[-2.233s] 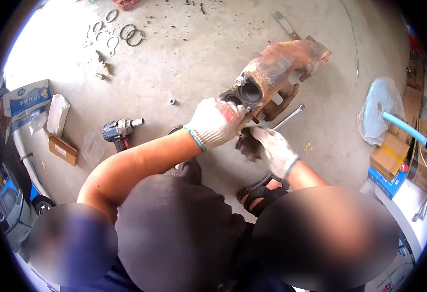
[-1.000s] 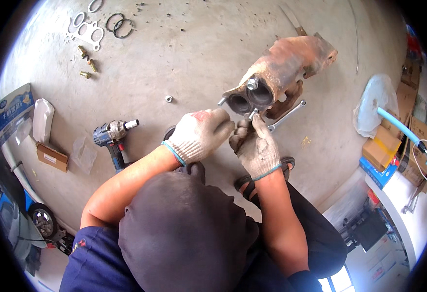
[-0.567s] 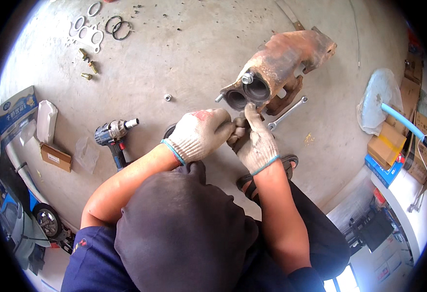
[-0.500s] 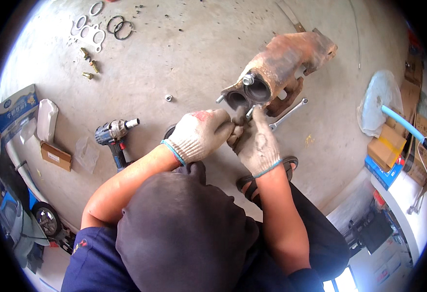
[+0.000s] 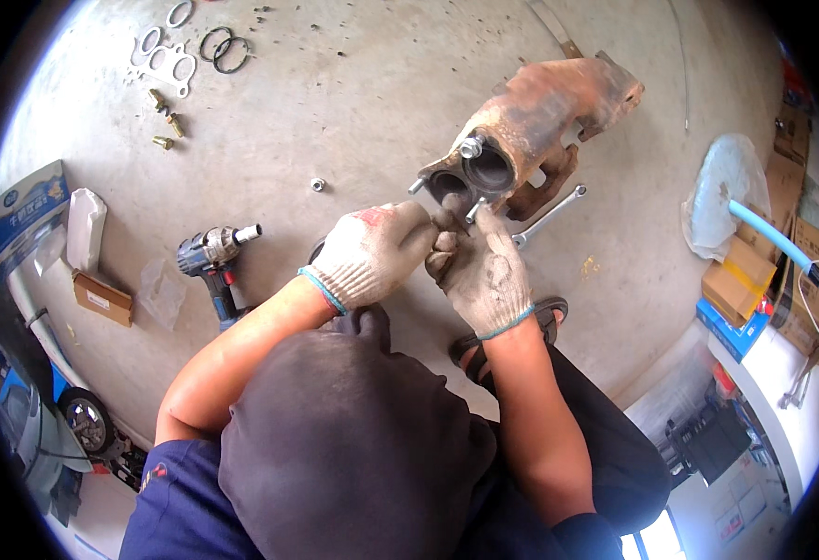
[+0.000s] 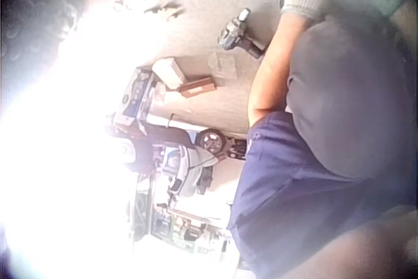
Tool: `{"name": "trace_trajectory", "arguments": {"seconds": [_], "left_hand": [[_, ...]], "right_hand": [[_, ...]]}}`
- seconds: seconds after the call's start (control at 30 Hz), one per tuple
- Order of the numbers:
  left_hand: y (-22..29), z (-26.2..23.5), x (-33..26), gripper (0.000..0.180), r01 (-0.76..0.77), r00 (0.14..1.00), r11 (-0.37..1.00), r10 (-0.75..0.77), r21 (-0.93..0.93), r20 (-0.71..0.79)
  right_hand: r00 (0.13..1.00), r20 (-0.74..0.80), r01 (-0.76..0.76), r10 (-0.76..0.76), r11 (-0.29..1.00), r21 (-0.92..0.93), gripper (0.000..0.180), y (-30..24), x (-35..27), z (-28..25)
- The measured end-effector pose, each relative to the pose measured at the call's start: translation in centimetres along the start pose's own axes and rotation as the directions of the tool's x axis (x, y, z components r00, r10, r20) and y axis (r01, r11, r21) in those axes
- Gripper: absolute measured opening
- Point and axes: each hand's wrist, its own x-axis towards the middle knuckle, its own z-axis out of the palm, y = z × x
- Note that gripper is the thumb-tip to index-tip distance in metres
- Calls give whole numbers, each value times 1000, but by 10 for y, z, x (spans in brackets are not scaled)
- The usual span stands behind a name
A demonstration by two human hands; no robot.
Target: The person sits on the floor and works on a rusty exhaust manifold, using pliers to remove a bolt and a scraper to clean the flange surface. They then place a new gasket onto the cleaned flange and carry the assembly toward a car with its hood open.
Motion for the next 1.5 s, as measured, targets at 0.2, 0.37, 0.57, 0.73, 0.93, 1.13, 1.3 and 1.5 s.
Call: {"name": "trace_trajectory", "arguments": {"seconds": [0.2, 0.37, 0.57, 0.73, 0.93, 1.13, 1.3, 1.5], "left_hand": [[1, 5, 0, 31, -36, 999, 999, 36, 3, 6], [-3, 2, -2, 29, -11, 1000, 1000, 11, 0, -11], [-4, 6, -3, 28, -14, 1000, 1000, 14, -24, 14], [-9, 6, -4, 29, -7, 1000, 1000, 8, 17, -3], [-4, -6, -4, 29, 19, 999, 999, -20, 28, 35], [-7, -2, -5, 30, -8, 1000, 999, 9, 52, -22], [-3, -4, -3, 29, 18, 1000, 999, -18, 38, 1], [-6, -2, -2, 30, -13, 999, 997, 16, 79, -34]], "right_hand": [[989, 141, 38, -31, 998, -50, 26, 5, 22, -38], [998, 57, 1, 0, 1000, -10, 29, 6, 15, -23], [994, 104, 30, -25, 998, -54, 28, 2, 17, -37], [996, 59, -74, 69, 993, 87, 30, 4, 7, -14], [994, 105, -27, 25, 1000, 15, 25, 3, 22, -43], [1000, 2, -14, 14, 999, 36, 30, 8, 7, -11], [996, 85, 22, -19, 999, -34, 36, 9, 18, -36], [995, 99, 16, -29, 992, 127, 31, 15, 12, -17]]}}
